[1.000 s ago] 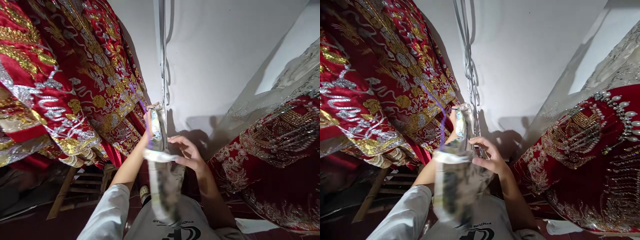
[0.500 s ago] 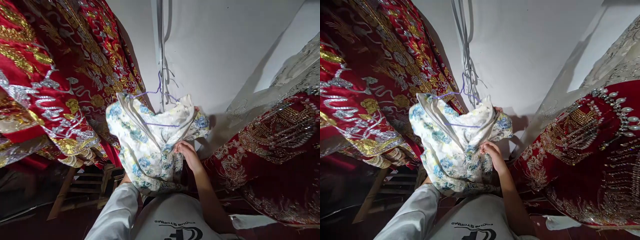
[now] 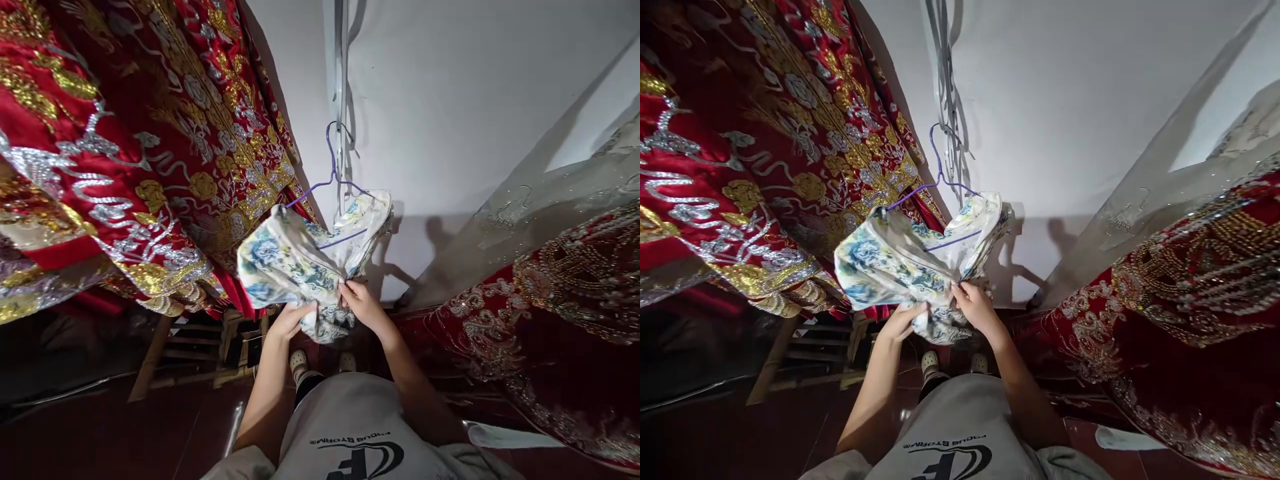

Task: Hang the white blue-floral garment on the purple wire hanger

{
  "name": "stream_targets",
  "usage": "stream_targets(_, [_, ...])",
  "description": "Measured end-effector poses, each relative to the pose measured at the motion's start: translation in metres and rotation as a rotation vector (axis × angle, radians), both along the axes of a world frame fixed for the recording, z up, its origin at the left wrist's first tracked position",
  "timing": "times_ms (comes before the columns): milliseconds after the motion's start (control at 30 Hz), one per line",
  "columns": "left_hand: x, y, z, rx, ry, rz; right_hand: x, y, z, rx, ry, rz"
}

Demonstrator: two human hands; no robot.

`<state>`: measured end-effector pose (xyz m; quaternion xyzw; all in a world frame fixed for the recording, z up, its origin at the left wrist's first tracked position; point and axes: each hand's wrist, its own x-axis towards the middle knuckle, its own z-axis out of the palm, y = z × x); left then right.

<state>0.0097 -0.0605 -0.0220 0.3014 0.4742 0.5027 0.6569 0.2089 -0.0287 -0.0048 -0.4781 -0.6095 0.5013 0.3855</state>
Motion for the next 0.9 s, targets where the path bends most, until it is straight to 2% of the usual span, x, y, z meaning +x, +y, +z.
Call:
stream_targets(67, [-0.003,0.012,-0.001,-0.052,-0.013,0.021,-0.009,0.005,-0.003,0.026,0.073,-0.048])
stream_targets(133, [-0.002,0.02,-0.007,-0.019,-0.003,0.175,-0.011,0.007,-0.003,0.023,0.177,-0.124])
stream_targets(200, [0.003,0.024,-0.016,0.131,0.085,0.511,-0.009,0.008,-0.001,-0.012,0.248,-0.17])
stream_targets(267, [0.01,0.024,-0.027,0.334,0.262,0.871,-0.004,0.006,0.002,-0.076,0.278,-0.141])
stream_targets(300, [0.015,0.023,-0.032,0.432,0.362,0.955,-0.003,0.004,0.003,-0.112,0.282,-0.102])
stream_targets(333, [0.02,0.021,-0.035,0.519,0.457,0.941,-0.003,0.003,0.003,-0.141,0.28,-0.054])
stream_targets(367, [0.027,0.019,-0.037,0.588,0.54,0.826,-0.003,0.002,0.004,-0.16,0.273,0.0])
stream_targets(433, [0.041,0.017,-0.036,0.673,0.64,0.454,-0.007,0.003,0.007,-0.164,0.252,0.086])
stream_targets(467, [0.048,0.017,-0.035,0.695,0.659,0.322,-0.009,0.005,0.011,-0.149,0.243,0.108])
stream_targets(500, [0.054,0.019,-0.033,0.71,0.668,0.256,-0.011,0.01,0.017,-0.13,0.241,0.113])
stream_targets(567, [0.064,0.026,-0.03,0.739,0.69,0.256,-0.013,0.025,0.036,-0.085,0.261,0.077])
stream_targets(633, [0.068,0.034,-0.032,0.785,0.743,0.249,-0.015,0.047,0.065,-0.024,0.321,-0.012])
stream_targets(767, [0.064,0.049,-0.05,0.836,0.863,0.061,-0.026,0.089,0.127,0.145,0.452,-0.222])
stream_targets(833, [0.056,0.054,-0.056,0.84,0.92,-0.06,-0.033,0.098,0.143,0.179,0.488,-0.251])
stream_targets(900, [0.046,0.06,-0.049,0.86,0.95,-0.191,-0.036,0.097,0.148,0.202,0.493,-0.247])
